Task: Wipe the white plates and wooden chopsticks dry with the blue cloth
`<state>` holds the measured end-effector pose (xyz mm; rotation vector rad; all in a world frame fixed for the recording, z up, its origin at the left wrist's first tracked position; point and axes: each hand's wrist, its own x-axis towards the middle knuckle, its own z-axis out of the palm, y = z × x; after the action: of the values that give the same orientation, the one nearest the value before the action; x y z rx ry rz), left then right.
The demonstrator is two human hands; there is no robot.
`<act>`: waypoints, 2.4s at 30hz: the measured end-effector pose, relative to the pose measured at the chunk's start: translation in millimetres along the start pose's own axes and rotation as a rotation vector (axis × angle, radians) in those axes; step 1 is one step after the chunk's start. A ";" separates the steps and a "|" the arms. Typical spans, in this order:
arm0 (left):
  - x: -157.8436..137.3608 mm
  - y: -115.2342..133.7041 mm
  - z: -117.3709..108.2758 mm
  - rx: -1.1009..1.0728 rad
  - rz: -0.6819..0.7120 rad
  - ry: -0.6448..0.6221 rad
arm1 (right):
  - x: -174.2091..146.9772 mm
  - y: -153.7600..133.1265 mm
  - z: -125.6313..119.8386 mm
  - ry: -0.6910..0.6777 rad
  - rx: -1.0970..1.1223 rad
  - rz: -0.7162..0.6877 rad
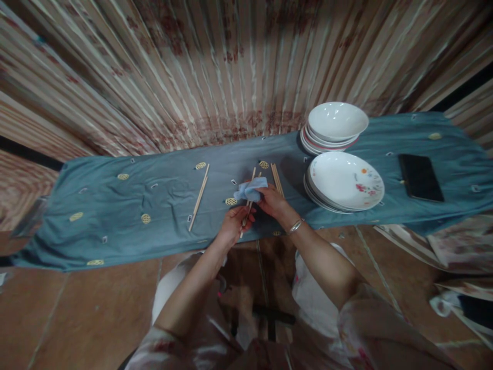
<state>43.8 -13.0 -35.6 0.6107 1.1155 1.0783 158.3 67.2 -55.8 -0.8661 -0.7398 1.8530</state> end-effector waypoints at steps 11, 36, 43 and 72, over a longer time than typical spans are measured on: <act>3.5 2.9 -0.6 0.004 -0.008 0.034 | -10.7 12.5 8.3 -0.006 0.028 0.069; -3.0 -6.2 4.5 0.028 -0.018 -0.018 | 9.4 -10.4 -5.5 0.177 0.024 -0.131; -2.7 -4.9 2.7 0.043 -0.038 0.011 | 10.1 -8.7 -7.1 0.174 0.021 -0.141; -9.2 -1.6 -0.6 0.049 0.000 -0.049 | -5.3 -24.0 1.7 0.145 -0.023 -0.190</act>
<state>43.4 -22.1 -33.5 0.6723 1.1020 1.0340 170.3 71.5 -34.7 -0.9029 -0.7280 1.5994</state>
